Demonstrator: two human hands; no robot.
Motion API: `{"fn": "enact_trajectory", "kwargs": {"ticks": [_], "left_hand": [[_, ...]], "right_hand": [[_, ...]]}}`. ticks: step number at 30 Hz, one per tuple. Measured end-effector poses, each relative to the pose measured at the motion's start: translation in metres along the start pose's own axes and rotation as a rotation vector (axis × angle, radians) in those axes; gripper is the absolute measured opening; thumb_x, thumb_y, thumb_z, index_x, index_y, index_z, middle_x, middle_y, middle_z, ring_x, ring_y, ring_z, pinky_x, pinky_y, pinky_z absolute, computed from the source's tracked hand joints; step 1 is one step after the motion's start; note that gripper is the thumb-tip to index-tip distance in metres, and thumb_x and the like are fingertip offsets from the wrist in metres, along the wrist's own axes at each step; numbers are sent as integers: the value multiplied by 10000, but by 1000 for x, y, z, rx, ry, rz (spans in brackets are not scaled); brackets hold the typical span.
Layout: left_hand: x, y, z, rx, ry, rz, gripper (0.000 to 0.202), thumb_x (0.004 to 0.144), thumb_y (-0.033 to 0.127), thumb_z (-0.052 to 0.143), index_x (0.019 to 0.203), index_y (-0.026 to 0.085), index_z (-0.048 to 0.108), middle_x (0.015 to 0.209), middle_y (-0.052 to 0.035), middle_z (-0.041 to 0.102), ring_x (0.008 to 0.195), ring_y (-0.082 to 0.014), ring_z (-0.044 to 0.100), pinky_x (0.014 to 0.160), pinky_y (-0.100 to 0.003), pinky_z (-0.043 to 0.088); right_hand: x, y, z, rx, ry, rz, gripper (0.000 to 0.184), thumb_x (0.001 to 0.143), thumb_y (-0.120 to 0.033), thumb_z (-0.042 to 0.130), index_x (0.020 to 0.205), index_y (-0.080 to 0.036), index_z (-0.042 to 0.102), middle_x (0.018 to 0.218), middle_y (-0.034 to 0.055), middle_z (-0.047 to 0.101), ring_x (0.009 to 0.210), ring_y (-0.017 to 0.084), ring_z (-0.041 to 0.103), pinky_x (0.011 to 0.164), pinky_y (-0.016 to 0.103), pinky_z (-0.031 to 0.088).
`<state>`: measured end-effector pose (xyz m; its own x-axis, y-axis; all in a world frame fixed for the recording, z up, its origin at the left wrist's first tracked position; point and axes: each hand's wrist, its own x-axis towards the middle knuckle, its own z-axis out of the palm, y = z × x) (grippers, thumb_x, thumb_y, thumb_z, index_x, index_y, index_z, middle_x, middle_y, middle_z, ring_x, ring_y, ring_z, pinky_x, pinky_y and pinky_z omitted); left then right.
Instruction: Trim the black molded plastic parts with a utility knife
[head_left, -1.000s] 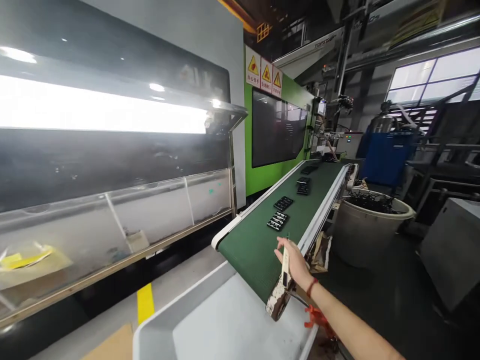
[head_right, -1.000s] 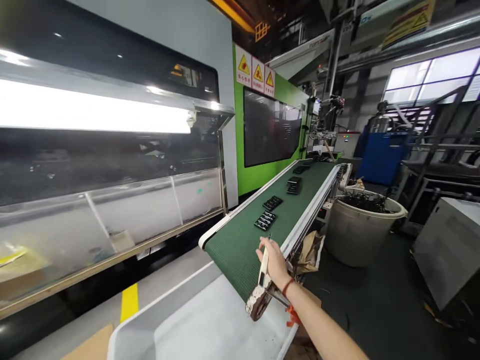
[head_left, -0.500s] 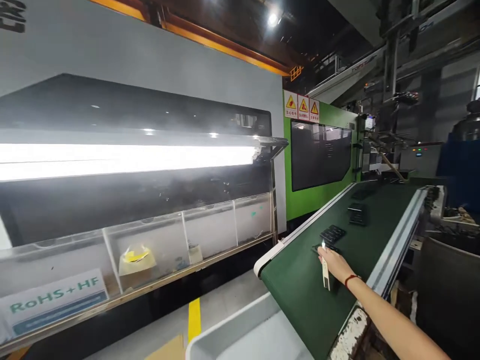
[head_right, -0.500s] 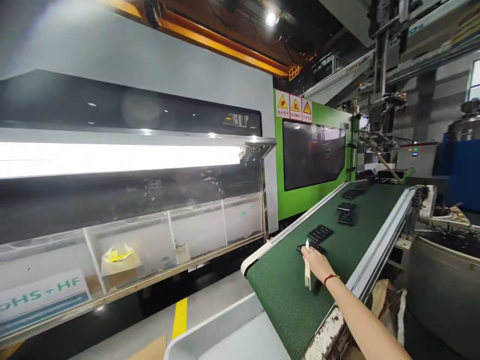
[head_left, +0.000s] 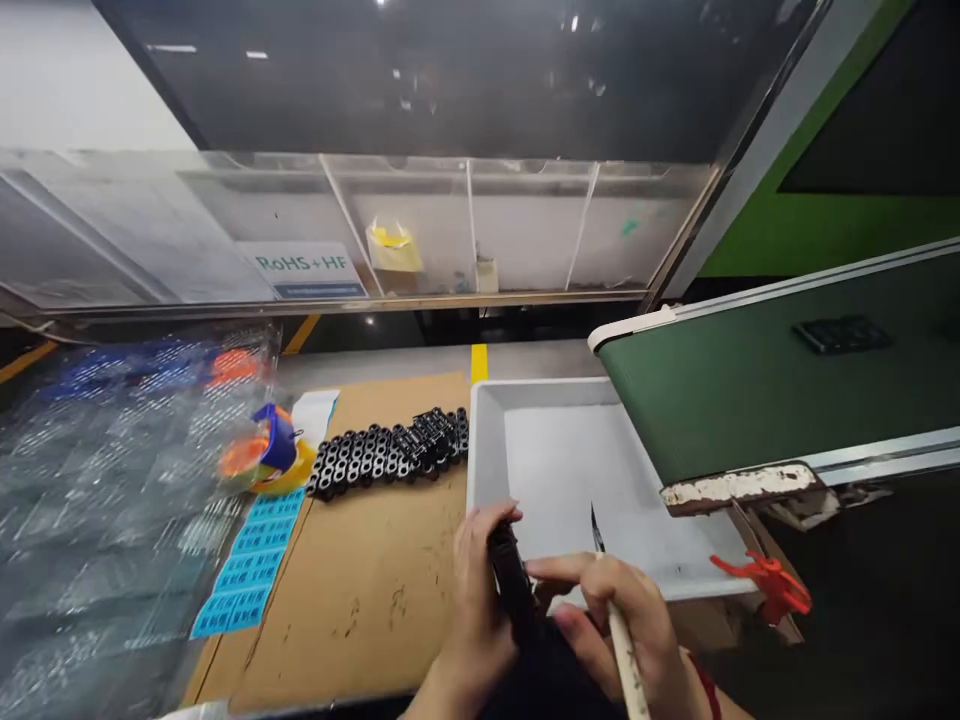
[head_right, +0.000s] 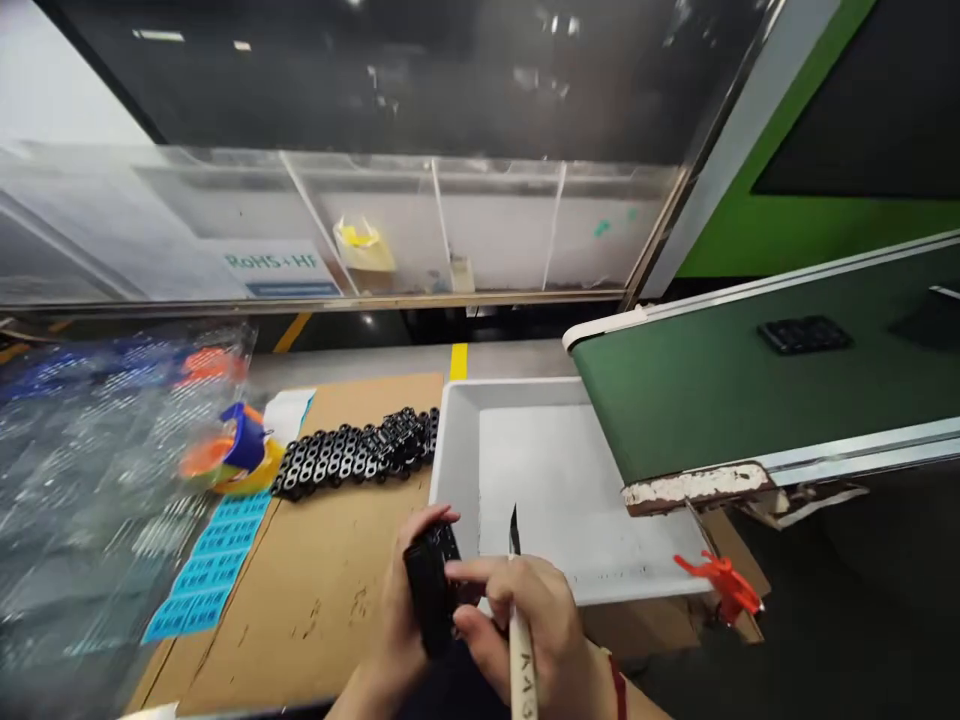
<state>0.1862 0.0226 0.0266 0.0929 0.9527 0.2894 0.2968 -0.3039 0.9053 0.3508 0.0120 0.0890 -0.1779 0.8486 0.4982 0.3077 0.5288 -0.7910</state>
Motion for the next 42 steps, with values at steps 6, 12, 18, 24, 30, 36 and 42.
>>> {"fn": "enact_trajectory", "kwargs": {"ticks": [6,12,18,24,30,36,42], "left_hand": [[-17,26,-18,-110,-314,-47,462,827,185,706,1227,285,499,1081,-47,627,954,-219,628,844,-347,515],[-23,36,-21,-78,-484,-150,352,820,235,708,1134,230,549,1027,-58,671,914,-233,621,823,-356,482],[-20,42,-22,-152,-535,-172,435,810,202,719,1220,226,574,1129,-72,687,1028,-238,645,923,-352,485],[-23,38,-23,-518,-294,-617,417,792,373,783,1155,197,676,1177,-105,706,1121,-274,658,1006,-400,505],[-22,42,-18,-1059,-17,-1140,562,575,514,945,898,154,661,725,-2,706,610,-125,663,570,-208,550],[-26,48,-11,-1281,-242,-1250,547,697,594,852,905,157,596,672,42,651,377,-47,533,374,-144,421],[-32,53,-8,-1373,-346,-1231,394,896,515,699,919,140,582,659,42,614,361,-40,523,346,-136,378]], "right_hand": [[-10,-11,-4,376,37,401,235,988,-224,610,865,-276,416,975,26,751,930,179,684,839,319,553],[-7,-12,1,593,-75,535,285,980,-243,622,849,-271,370,859,-26,618,783,142,545,729,271,471],[-8,-14,8,688,-53,608,330,951,-274,670,819,-263,368,737,-71,503,602,101,398,570,216,388],[-7,-6,5,556,164,607,235,989,-421,622,873,-262,494,782,-40,631,697,134,560,687,261,467],[-13,-4,-7,635,202,497,415,1039,-527,464,883,-270,750,726,-32,688,713,133,651,1053,331,463],[-23,-11,-3,748,108,566,85,955,-311,700,1038,-325,717,807,-74,758,776,110,712,1264,408,286],[-24,-18,-2,840,147,537,42,942,-316,698,907,-293,696,689,-62,712,654,130,646,1202,535,379]]}}
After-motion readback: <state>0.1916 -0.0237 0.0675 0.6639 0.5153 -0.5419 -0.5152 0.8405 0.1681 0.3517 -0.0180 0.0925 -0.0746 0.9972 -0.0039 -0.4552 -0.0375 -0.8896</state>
